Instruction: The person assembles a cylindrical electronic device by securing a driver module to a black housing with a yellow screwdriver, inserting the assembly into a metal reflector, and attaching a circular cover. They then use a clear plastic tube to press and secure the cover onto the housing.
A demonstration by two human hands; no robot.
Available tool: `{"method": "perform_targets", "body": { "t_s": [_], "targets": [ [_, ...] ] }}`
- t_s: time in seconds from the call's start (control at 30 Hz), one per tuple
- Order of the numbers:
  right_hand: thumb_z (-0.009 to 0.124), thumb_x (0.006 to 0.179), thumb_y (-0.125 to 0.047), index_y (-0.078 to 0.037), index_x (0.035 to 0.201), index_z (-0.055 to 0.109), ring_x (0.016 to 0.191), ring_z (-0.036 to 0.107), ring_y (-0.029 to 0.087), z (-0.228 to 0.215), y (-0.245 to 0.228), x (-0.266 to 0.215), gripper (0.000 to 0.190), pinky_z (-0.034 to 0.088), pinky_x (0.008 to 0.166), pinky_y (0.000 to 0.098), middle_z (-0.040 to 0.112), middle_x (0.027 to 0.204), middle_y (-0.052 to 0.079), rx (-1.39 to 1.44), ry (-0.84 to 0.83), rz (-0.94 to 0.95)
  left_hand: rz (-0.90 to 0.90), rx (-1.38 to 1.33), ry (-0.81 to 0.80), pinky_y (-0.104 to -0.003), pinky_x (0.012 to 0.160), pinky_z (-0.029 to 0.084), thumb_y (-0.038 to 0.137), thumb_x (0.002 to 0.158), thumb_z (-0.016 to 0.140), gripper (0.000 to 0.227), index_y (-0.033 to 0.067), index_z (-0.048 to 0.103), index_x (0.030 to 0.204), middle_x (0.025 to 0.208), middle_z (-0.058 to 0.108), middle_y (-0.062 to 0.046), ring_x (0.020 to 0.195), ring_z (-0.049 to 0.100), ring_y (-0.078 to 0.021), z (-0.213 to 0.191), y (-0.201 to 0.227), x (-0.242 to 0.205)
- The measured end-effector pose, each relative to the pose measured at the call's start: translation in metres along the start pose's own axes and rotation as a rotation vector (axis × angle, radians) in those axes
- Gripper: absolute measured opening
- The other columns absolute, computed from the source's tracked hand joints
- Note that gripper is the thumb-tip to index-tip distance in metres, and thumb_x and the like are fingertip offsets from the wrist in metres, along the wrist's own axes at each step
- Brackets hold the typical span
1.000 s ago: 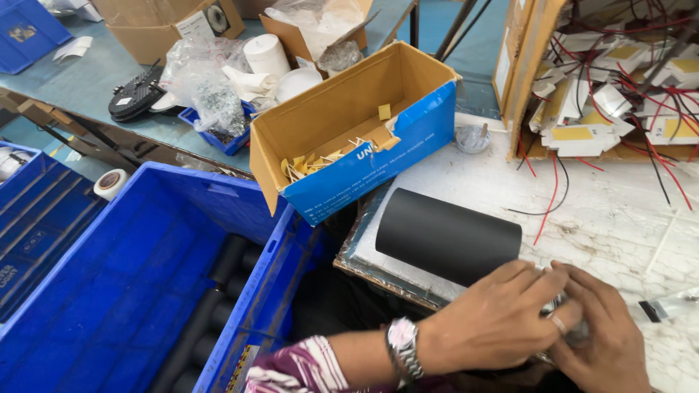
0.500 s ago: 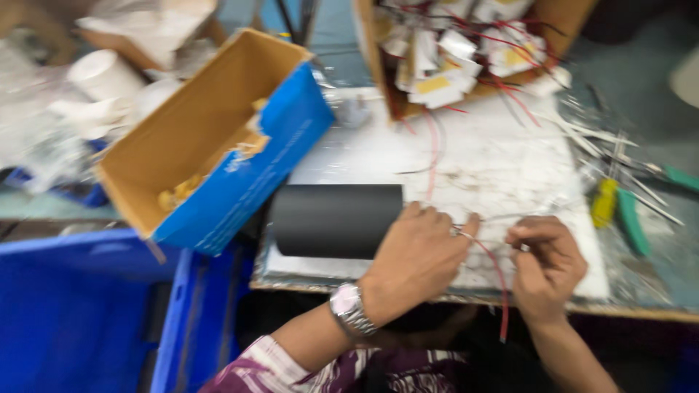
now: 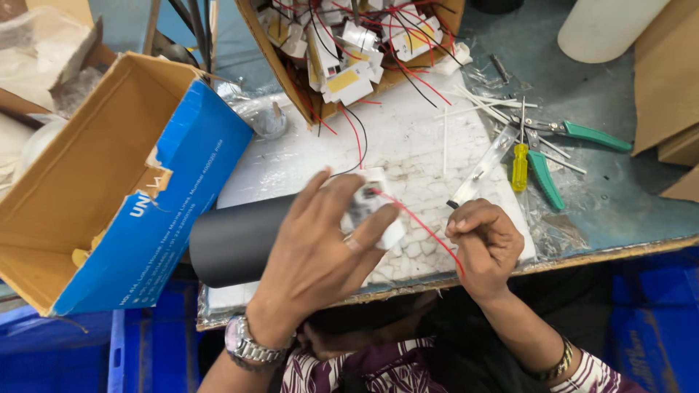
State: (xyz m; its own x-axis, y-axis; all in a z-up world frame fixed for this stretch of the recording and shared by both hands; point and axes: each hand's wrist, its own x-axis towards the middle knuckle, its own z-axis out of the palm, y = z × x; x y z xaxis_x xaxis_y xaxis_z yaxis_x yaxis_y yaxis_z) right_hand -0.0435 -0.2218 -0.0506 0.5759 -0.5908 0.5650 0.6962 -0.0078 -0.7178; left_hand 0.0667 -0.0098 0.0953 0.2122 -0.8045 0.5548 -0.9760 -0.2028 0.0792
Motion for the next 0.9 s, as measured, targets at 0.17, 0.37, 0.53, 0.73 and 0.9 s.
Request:
{"method": "perform_targets", "body": {
  "t_s": [0.17, 0.37, 0.53, 0.73, 0.9],
  "targets": [
    [0.048, 0.085, 0.02, 0.002, 0.097, 0.06, 0.087, 0.061, 0.016, 0.005, -0.004, 0.003, 0.025, 0.053, 0.08, 0.0289, 0.06, 0.097, 0.012, -0.078, -0.097, 0.072, -0.076, -0.226, 0.405, -0.051, 0.109, 0.056, 0.027, 0.076, 0.089, 0.058, 0.0139, 0.055, 0.121, 0.135, 0.053, -0.022, 0.13, 0.059, -0.0404, 0.024, -0.006, -0.047],
    [0.058, 0.087, 0.013, 0.002, 0.104, 0.069, 0.1, 0.064, 0.021, 0.041, -0.026, 0.012, 0.023, 0.053, 0.086, 0.0288, 0.064, 0.11, 0.015, -0.204, -0.414, 0.089, -0.242, -0.365, 0.491, -0.052, 0.113, 0.053, 0.024, 0.072, 0.088, 0.058, 0.0158, 0.049, 0.114, 0.147, 0.055, -0.028, 0.134, 0.063, -0.0399, 0.042, 0.007, -0.08],
    [0.072, 0.087, -0.001, 0.0, 0.111, 0.073, 0.108, 0.074, 0.025, 0.08, -0.053, 0.028, 0.024, 0.058, 0.093, 0.0324, 0.072, 0.117, 0.015, -0.415, -0.665, -0.036, -0.262, -0.382, 0.417, -0.057, 0.122, 0.043, 0.028, 0.073, 0.088, 0.059, 0.0134, 0.045, 0.111, 0.139, 0.064, -0.028, 0.134, 0.065, -0.0355, 0.031, 0.013, -0.081],
    [0.076, 0.086, -0.006, -0.002, 0.104, 0.077, 0.1, 0.079, 0.024, 0.087, -0.062, 0.034, 0.019, 0.064, 0.084, 0.0312, 0.077, 0.111, 0.013, -0.487, -0.745, -0.112, -0.264, -0.388, 0.424, -0.058, 0.124, 0.041, 0.034, 0.073, 0.095, 0.066, 0.013, 0.046, 0.111, 0.13, 0.068, -0.024, 0.134, 0.066, -0.0368, 0.036, 0.016, -0.09],
    [0.075, 0.083, -0.005, -0.003, 0.101, 0.077, 0.098, 0.08, 0.025, 0.08, -0.067, 0.038, 0.018, 0.064, 0.08, 0.0299, 0.077, 0.113, 0.015, -0.518, -0.805, -0.157, -0.255, -0.407, 0.415, -0.058, 0.128, 0.037, 0.029, 0.073, 0.093, 0.064, 0.0156, 0.049, 0.118, 0.138, 0.067, -0.022, 0.138, 0.064, -0.0354, 0.033, 0.017, -0.089]
  ]
}}
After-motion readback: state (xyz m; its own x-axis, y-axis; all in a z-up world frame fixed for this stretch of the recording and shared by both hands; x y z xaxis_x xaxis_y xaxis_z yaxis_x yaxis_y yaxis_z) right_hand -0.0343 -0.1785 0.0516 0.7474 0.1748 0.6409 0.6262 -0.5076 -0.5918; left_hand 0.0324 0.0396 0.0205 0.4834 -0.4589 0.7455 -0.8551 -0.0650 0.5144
